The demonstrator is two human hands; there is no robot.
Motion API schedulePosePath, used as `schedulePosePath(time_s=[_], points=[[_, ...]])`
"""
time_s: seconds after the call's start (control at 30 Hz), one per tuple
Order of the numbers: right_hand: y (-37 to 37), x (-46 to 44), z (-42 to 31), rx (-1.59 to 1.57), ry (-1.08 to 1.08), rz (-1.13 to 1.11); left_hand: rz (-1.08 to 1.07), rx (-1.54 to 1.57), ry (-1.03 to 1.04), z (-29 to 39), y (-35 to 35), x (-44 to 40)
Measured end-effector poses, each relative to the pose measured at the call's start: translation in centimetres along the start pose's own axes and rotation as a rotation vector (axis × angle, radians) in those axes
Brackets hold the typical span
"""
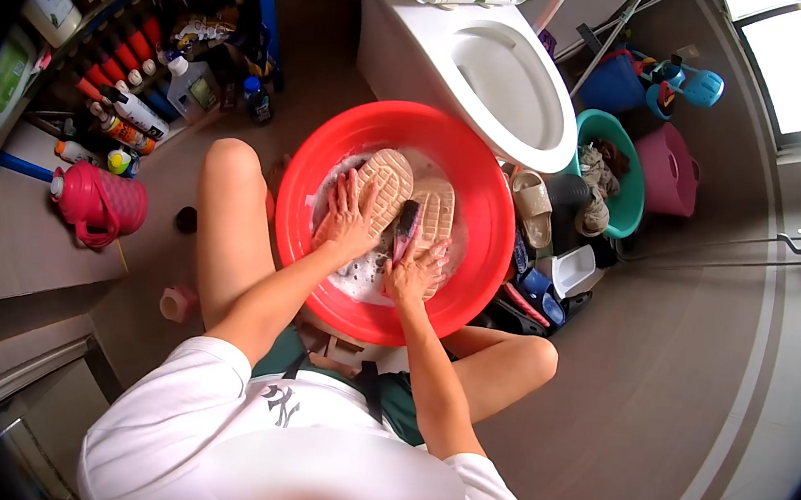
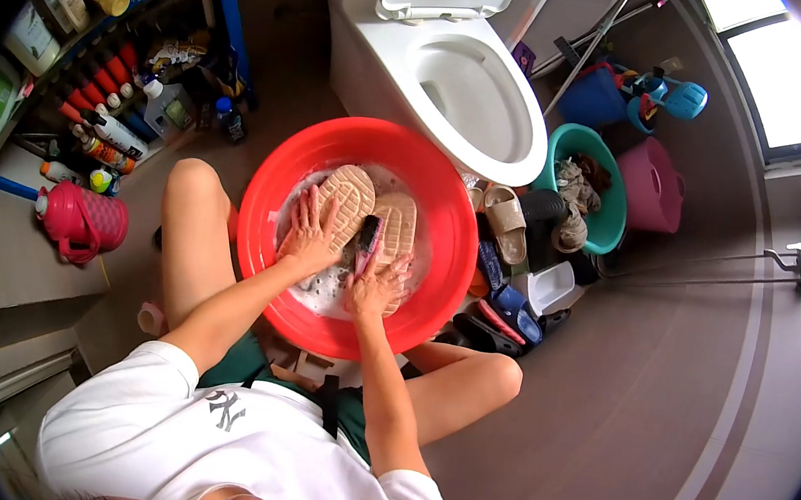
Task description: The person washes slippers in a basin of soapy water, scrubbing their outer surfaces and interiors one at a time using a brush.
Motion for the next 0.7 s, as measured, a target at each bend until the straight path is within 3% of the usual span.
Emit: schedulePosePath(time_s=[0.17, 0.23, 0.3, 0.37, 0.4, 0.5, 0.53, 0.6, 0.7], points=[[0.7, -1.2, 3.3, -0.190, -0.043, -0.018, 0.008, 0.161, -0.018, -1.4, -0.1, -1.3], [-3.7, -0.5, 2.4, -0.368, 0.024, 0.000, -0.033, 0.312, -0.032, -2.9, -1.2, -2.0], [-4.4, -0.8, 3.6, -0.425, 0.058, 0.151, 0.059, 0.582, 0.037, -4.2, 0.1, -3.2], [-3.7, -1.6, 5.2, -1.121, 0.106, -0.083, 0.021, 0.610, 0.044, -5.0, -1.1, -4.2], [-4.4, -1.3, 5.0, -1.190, -0.019, 0.073, 0.000, 0.625, 0.051, -5.2, -1.4, -4.5], [-2.3, -0.8, 6.1, -1.230, 0.356, 0.001, 0.083, 0.639, 0.038, -5.9, -2.3, -3.9], [-2.5, -0.3, 5.9, -1.213, 0.415, 0.048, 0.244, 0.563, 0.070, -5.7, -3.0, -3.4], [-1.5, -0.2, 5.7, -1.457, 0.443, -0.102, 0.562, 0.400, 0.132, -4.5, -4.4, -1.8], [2.0, -0.3, 6.4, -1.798, 0.615, -0.274, 0.637, 0.404, 0.395, -2.6, -7.2, 0.6]])
Point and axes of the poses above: each hand's wrist, its own x-axis away from the middle knuckle, its own y-axis out of the palm, z = x × y, the point moved 4 cm from there along -x, towards the middle knuckle, and after that the axes turned 6 degrees about -x, right-handed, at the moved point
